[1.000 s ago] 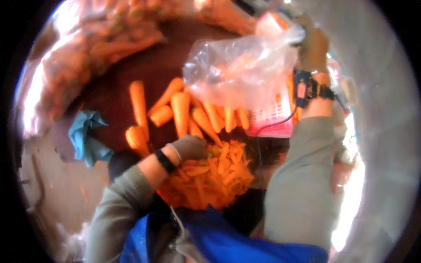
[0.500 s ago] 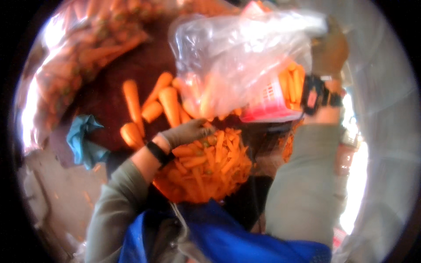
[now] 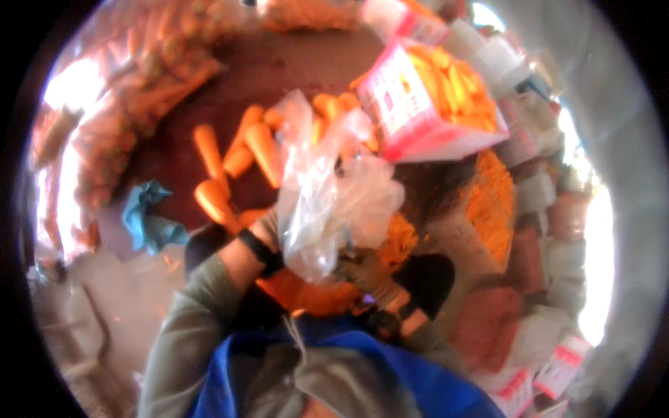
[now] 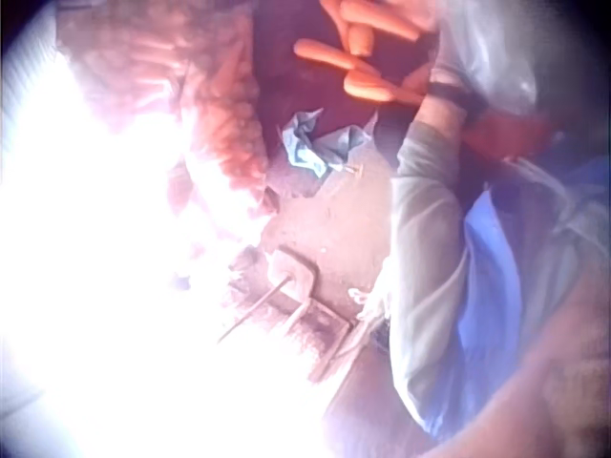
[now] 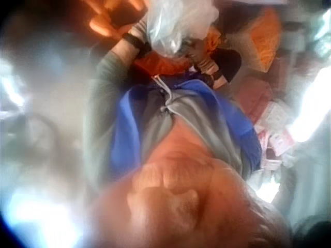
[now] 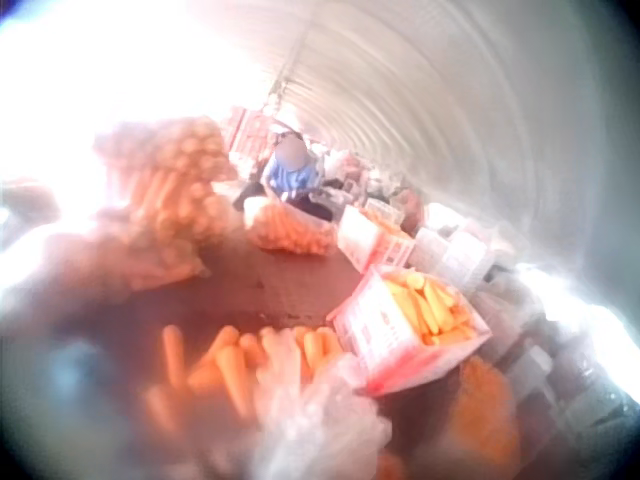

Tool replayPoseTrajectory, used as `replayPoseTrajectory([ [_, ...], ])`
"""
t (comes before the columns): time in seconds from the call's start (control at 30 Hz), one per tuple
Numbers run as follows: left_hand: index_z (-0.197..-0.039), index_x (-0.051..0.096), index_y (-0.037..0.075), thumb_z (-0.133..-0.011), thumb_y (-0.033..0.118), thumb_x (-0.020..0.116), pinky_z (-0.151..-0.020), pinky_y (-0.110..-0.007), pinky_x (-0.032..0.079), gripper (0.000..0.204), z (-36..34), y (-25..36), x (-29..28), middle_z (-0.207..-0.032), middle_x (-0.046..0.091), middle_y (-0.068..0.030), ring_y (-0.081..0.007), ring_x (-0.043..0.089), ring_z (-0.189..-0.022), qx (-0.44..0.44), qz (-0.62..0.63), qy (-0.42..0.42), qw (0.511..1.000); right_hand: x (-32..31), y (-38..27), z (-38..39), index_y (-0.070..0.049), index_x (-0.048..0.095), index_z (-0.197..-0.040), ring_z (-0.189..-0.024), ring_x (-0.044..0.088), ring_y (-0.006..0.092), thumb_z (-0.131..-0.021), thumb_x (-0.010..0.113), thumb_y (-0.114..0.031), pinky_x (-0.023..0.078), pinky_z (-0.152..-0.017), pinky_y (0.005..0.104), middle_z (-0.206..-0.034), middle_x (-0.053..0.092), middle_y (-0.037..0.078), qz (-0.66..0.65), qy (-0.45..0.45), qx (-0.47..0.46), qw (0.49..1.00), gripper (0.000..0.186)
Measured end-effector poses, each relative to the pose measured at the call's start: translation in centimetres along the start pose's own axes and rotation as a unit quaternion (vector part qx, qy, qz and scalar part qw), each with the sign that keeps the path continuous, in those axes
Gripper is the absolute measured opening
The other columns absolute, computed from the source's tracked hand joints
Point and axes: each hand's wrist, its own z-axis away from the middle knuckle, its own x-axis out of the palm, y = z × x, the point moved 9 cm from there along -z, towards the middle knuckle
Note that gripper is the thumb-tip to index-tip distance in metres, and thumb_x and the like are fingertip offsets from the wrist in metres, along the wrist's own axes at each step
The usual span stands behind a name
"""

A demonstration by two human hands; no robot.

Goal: The person peels carrots using a peeling tool while sitting among several bags and crates of the vegetable.

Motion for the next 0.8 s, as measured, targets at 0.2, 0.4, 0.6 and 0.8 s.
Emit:
replayPoseTrajectory([
  [0.2,-0.124,0.054,0.003,-0.094,0.02,0.055,-0.102,-0.034,0.038,0.035,4.2,-4.7,3.4,-0.123,0.055,-0.0105,-0.0205,0.049,-0.117,-0.062,-0.494,0.086,0.863,0.5,4.5,10.9,-0.011,0.064,-0.109,-0.086,0.066,0.0225,-0.091,0.06,-0.024,0.052,-0.07,0.035,-0.094,0.066,0.005,-0.435,0.066,0.45,0.777,0.022],
  [0.4,-0.105,0.063,0.0,-0.088,0.012,0.053,-0.088,-0.036,0.049,0.023,6.3,-16.7,7.2,-0.1,0.063,-0.0112,-0.0228,0.06,-0.099,-0.087,-0.808,-0.028,0.583,7.2,2.8,17.5,-0.012,0.063,-0.112,-0.096,0.063,0.0224,-0.091,0.062,-0.028,0.051,-0.078,0.037,-0.106,0.064,0.01,-0.674,0.144,0.564,0.456,0.027],
  [0.6,-0.111,0.058,-0.004,-0.094,0.026,0.049,-0.095,-0.034,0.044,0.035,8.7,-21.6,6.9,-0.111,0.056,-0.0176,-0.0222,0.054,-0.108,-0.107,-0.922,-0.299,0.224,5.4,2.5,19.3,-0.011,0.064,-0.11,-0.094,0.063,0.0214,-0.089,0.063,-0.026,0.051,-0.077,0.036,-0.104,0.065,0.009,-0.667,0.16,0.537,0.491,0.026],
  [0.8,-0.089,0.062,-0.002,-0.089,0.017,0.056,-0.065,-0.04,0.049,0.02,11.4,-7.1,-2.5,-0.081,0.066,-0.0134,-0.0303,0.061,-0.07,0.045,-0.681,0.378,0.626,5.2,1.9,17.7,-0.009,0.065,-0.109,-0.093,0.064,0.0203,-0.088,0.065,-0.023,0.051,-0.077,0.035,-0.102,0.065,0.009,-0.672,0.153,0.505,0.52,0.025],
])
